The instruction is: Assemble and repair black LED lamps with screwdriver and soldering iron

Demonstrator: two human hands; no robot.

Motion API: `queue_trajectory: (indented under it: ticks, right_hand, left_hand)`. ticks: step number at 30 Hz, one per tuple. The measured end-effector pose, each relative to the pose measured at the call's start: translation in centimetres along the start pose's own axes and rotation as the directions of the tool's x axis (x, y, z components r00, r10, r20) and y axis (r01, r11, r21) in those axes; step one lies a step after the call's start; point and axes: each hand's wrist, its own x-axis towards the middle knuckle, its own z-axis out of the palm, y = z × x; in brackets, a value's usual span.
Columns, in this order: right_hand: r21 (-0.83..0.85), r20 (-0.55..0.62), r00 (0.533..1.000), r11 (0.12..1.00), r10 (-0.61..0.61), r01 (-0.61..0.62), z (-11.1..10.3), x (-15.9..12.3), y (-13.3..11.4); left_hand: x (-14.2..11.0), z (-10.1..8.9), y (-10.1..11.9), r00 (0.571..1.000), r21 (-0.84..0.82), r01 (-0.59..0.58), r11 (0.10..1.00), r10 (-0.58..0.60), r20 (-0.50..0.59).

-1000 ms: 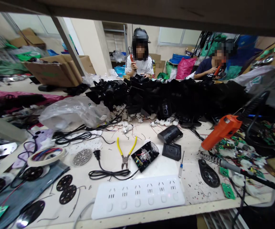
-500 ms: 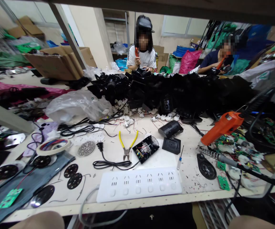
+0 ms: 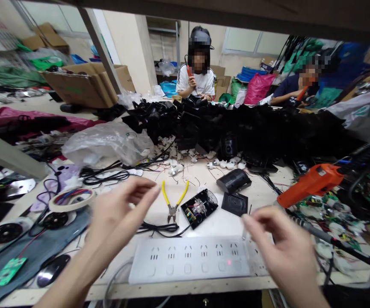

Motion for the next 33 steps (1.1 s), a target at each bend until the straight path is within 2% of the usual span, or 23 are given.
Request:
queue_trajectory:
  ticks: [2,3,6,9,13,18,22,26,30,33]
  right_hand:
    - [0.009,0.177,0.984,1.000,0.006,-0.008,3.0,0.7,1.3]
    - [-0.014,0.236,0.971,1.000,0.028,-0.025,4.2,0.7,2.2]
    - [-0.069,0.298,0.948,0.993,0.111,-0.094,6.9,0.1,4.9]
    - [-0.020,0.358,0.916,0.982,0.181,-0.187,8.2,-0.3,6.5]
    - [0.019,0.394,0.887,0.963,0.240,-0.269,9.3,-0.1,6.7]
    - [0.127,0.318,0.906,0.934,0.281,-0.335,10.2,0.7,5.8]
    - [0.164,0.287,0.918,0.930,0.272,-0.328,10.6,1.8,5.3]
    - [0.202,0.288,0.926,0.929,0.245,-0.309,10.8,2.7,4.9]
    - [0.217,0.323,0.926,0.937,0.197,-0.275,11.2,3.3,4.2]
    - [0.216,0.353,0.922,0.945,0.157,-0.244,11.8,3.7,3.7]
  left_hand:
    - [1.0,2.4,-1.0,0.985,-0.089,0.057,0.994,-0.041,0.170]
    - [1.5,3.7,-1.4,0.961,-0.144,0.105,0.984,-0.063,0.270]
    - [2.6,7.6,-2.4,0.911,-0.156,0.159,0.975,-0.085,0.403]
    - [2.9,10.0,-3.0,0.878,-0.171,0.188,0.967,-0.088,0.471]
    - [3.0,11.5,-3.9,0.862,-0.200,0.224,0.954,-0.098,0.497]
    - [3.0,12.1,-4.6,0.850,-0.261,0.342,0.903,-0.180,0.495]
    - [2.9,11.9,-4.1,0.809,-0.356,0.493,0.794,-0.267,0.524]
    - [2.5,11.1,-3.1,0.704,-0.434,0.678,0.593,-0.354,0.616]
    - [2.1,9.6,-2.4,0.601,-0.466,0.793,0.392,-0.382,0.702]
    - [1.8,8.5,-2.3,0.516,-0.507,0.852,0.133,-0.377,0.769]
